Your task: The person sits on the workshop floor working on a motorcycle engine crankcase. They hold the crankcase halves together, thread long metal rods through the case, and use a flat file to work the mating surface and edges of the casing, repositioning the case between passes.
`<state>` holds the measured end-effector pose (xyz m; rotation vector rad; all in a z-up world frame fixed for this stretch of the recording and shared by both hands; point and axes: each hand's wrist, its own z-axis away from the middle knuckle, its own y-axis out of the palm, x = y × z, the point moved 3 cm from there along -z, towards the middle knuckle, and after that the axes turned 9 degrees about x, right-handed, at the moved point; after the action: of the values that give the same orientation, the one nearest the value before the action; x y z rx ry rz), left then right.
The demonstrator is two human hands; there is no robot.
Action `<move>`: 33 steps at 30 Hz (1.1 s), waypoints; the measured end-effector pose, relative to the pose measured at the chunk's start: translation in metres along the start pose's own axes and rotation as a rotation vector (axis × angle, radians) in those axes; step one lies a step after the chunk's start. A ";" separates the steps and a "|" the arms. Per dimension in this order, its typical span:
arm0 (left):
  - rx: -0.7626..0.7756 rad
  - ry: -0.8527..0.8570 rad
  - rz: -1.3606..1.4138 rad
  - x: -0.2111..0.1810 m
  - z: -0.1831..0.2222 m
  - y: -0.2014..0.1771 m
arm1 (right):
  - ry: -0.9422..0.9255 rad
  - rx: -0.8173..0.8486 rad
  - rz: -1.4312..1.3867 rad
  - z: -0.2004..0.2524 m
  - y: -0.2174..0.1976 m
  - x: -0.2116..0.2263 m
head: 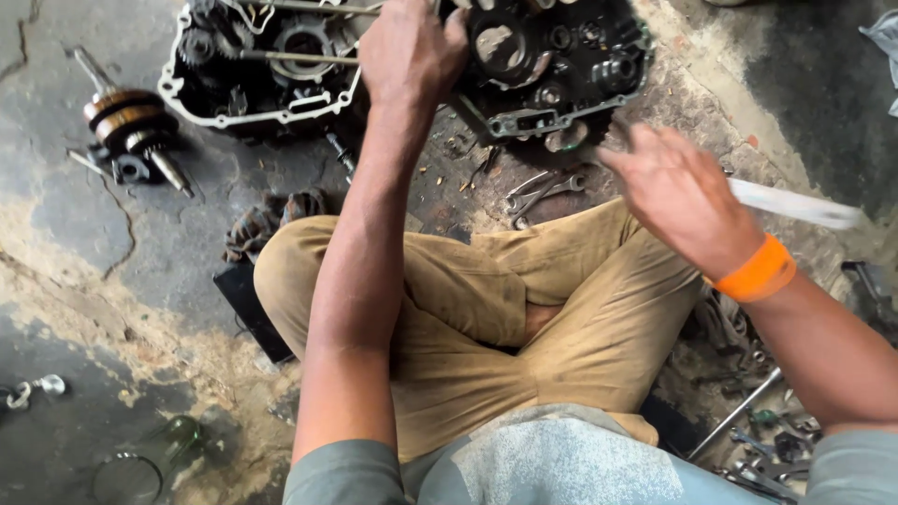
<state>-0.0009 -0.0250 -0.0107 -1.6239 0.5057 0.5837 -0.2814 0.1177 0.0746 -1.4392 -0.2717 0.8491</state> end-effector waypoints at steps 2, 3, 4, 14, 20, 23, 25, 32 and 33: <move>-0.046 0.016 0.003 0.002 0.004 -0.002 | -0.038 0.011 -0.067 0.001 -0.004 -0.001; -0.013 0.007 -0.001 0.001 0.004 -0.004 | 0.019 0.080 -0.131 0.000 -0.001 -0.003; 0.021 -0.001 -0.005 -0.001 0.004 -0.005 | 0.077 0.150 -0.194 0.000 0.002 -0.006; -0.045 0.035 0.009 0.000 0.005 -0.004 | 0.707 0.352 -1.656 -0.007 0.125 -0.040; 0.000 0.020 0.030 0.005 0.001 0.005 | 0.808 0.437 -1.782 0.029 0.127 -0.013; -0.040 0.030 -0.002 0.008 -0.001 0.011 | 0.835 0.186 -1.991 0.025 0.134 0.024; -0.074 -0.006 -0.046 0.010 -0.006 0.010 | 0.869 -0.093 -2.099 0.009 0.151 0.050; 0.003 -0.070 -0.165 0.002 -0.010 0.000 | 1.010 -0.619 -1.325 -0.036 0.314 0.058; 0.080 -0.090 -0.127 0.007 -0.014 0.002 | 1.087 -0.692 -1.076 -0.047 0.340 0.042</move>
<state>0.0040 -0.0391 -0.0152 -1.5340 0.3523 0.5321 -0.3397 0.0778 -0.2644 -1.8316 -0.4380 -0.9962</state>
